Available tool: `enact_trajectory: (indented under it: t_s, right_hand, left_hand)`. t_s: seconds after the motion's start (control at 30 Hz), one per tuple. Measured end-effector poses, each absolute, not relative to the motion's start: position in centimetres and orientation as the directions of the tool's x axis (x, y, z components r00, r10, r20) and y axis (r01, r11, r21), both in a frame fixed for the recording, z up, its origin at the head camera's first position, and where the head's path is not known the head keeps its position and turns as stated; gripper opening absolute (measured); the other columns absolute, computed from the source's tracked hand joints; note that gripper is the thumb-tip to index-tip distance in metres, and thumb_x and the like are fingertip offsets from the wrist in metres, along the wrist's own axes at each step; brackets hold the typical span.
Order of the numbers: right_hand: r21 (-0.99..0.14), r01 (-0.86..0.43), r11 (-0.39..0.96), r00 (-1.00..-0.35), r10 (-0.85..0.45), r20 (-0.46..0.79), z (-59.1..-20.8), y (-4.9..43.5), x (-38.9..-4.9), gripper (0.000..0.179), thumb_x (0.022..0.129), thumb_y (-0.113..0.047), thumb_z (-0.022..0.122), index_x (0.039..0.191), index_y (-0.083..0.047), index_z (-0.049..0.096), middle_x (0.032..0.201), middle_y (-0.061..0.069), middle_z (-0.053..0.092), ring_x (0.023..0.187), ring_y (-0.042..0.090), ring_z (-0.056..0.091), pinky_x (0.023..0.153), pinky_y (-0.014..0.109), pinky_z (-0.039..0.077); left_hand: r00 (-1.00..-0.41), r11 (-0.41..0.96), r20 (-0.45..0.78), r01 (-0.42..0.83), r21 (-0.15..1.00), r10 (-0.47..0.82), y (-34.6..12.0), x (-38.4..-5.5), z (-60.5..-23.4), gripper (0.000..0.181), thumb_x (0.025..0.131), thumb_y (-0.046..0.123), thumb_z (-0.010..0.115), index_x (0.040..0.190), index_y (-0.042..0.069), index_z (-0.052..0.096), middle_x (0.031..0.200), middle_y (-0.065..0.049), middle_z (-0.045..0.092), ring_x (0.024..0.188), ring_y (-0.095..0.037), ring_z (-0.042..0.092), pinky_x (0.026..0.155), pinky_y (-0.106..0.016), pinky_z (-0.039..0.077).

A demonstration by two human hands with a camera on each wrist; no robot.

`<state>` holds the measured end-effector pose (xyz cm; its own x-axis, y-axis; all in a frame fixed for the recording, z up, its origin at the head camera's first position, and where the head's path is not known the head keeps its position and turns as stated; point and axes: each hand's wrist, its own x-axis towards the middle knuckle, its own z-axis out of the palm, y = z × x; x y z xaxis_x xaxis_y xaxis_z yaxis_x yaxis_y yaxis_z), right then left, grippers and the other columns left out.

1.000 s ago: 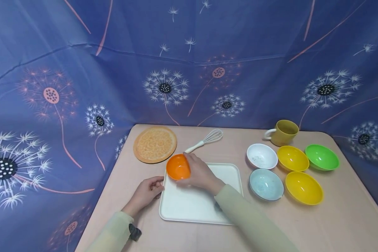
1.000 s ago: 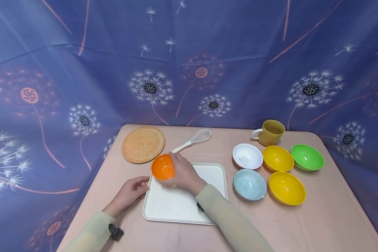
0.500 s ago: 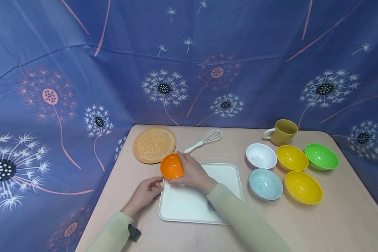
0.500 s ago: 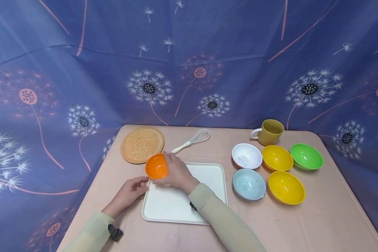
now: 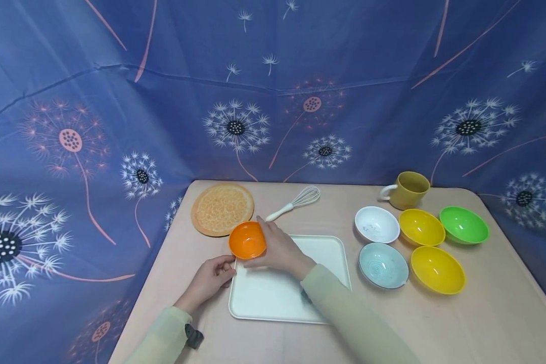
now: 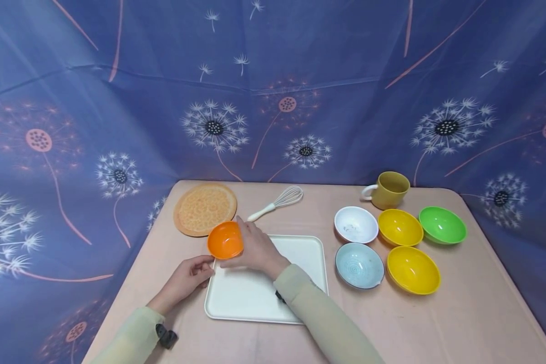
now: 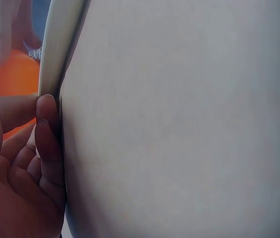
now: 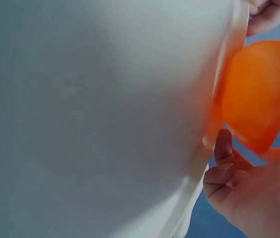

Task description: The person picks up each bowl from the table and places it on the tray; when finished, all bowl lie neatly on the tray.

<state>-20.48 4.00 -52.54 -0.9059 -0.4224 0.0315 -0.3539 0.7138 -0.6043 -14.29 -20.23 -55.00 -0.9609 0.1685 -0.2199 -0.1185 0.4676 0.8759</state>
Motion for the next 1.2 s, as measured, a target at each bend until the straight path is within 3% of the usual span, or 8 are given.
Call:
enact_trajectory:
  t_s: [0.2, 0.33, 0.6, 0.8, 0.9, 1.03, 1.2]
  right_hand:
    - [-0.585, -0.353, 0.730, -0.914, -0.402, 0.049, -51.0, 8.2, -21.1, 0.134, 0.067, -0.080, 0.081, 0.168, -0.019, 0.019, 0.158, 0.012, 0.041, 0.136, 0.030, 0.050, 0.110, 0.052, 0.042]
    - [-0.573, -0.340, 0.745, -0.929, -0.361, 0.081, -49.0, 12.8, -21.1, 0.129, 0.070, -0.082, 0.077, 0.168, -0.019, 0.022, 0.165, 0.014, 0.032, 0.145, 0.036, 0.041, 0.114, 0.057, 0.036]
    - [-0.547, -0.275, 0.791, -0.961, -0.237, 0.141, -46.1, 22.2, -20.0, 0.119, 0.077, -0.077, 0.077, 0.167, -0.019, 0.025, 0.161, 0.019, 0.035, 0.121, 0.036, 0.057, 0.097, 0.061, 0.048]
    - [-0.538, -0.190, 0.821, -0.981, -0.144, 0.128, -44.8, 28.0, -18.8, 0.115, 0.078, -0.074, 0.077, 0.167, -0.021, 0.026, 0.162, 0.020, 0.034, 0.130, 0.043, 0.049, 0.099, 0.070, 0.044]
    - [-0.523, -0.145, 0.840, -0.989, -0.102, 0.110, -44.0, 31.1, -18.2, 0.112, 0.080, -0.071, 0.078, 0.166, -0.019, 0.028, 0.161, 0.022, 0.033, 0.128, 0.046, 0.049, 0.096, 0.072, 0.044]
    - [-0.487, -0.075, 0.870, -0.996, -0.045, 0.073, -43.7, 35.6, -18.0, 0.113, 0.081, -0.070, 0.077, 0.165, -0.011, 0.028, 0.160, 0.029, 0.030, 0.134, 0.054, 0.039, 0.098, 0.079, 0.035]
    - [-0.417, 0.030, 0.908, -0.999, 0.045, 0.025, -44.6, 41.8, -18.0, 0.122, 0.082, -0.069, 0.077, 0.165, -0.003, 0.018, 0.157, 0.039, 0.024, 0.132, 0.063, 0.033, 0.096, 0.082, 0.031]
  left_hand:
    - [-0.961, 0.480, -0.229, -0.130, 0.867, 0.154, -20.2, -14.4, -55.2, 0.042, 0.098, 0.009, 0.073, 0.139, 0.006, 0.065, 0.087, -0.005, 0.063, 0.068, -0.021, 0.062, 0.063, -0.028, 0.054]
    - [-0.959, 0.473, -0.237, -0.138, 0.870, 0.157, -20.0, -14.3, -55.3, 0.042, 0.097, 0.009, 0.073, 0.139, 0.006, 0.065, 0.088, -0.005, 0.063, 0.068, -0.021, 0.062, 0.063, -0.028, 0.054]
    - [-0.962, 0.485, -0.230, -0.131, 0.865, 0.151, -19.9, -14.3, -55.2, 0.042, 0.097, 0.008, 0.073, 0.138, 0.005, 0.065, 0.087, -0.005, 0.063, 0.066, -0.021, 0.062, 0.062, -0.029, 0.054]
    - [-0.960, 0.493, -0.248, -0.155, 0.856, 0.128, -20.0, -14.3, -55.0, 0.042, 0.097, 0.008, 0.073, 0.138, 0.007, 0.065, 0.087, -0.005, 0.063, 0.067, -0.022, 0.062, 0.063, -0.029, 0.053]
    - [-0.959, 0.493, -0.253, -0.161, 0.855, 0.125, -20.0, -14.4, -55.0, 0.043, 0.097, 0.008, 0.073, 0.138, 0.007, 0.065, 0.087, -0.005, 0.063, 0.068, -0.022, 0.062, 0.063, -0.029, 0.054]
    - [-0.959, 0.491, -0.256, -0.166, 0.855, 0.123, -19.9, -14.4, -55.1, 0.042, 0.097, 0.007, 0.073, 0.138, 0.006, 0.065, 0.087, -0.005, 0.063, 0.068, -0.022, 0.062, 0.065, -0.030, 0.055]
    - [-0.959, 0.485, -0.256, -0.167, 0.858, 0.121, -19.9, -14.4, -55.3, 0.042, 0.096, 0.006, 0.073, 0.138, 0.006, 0.065, 0.087, -0.005, 0.064, 0.068, -0.021, 0.062, 0.065, -0.030, 0.055]
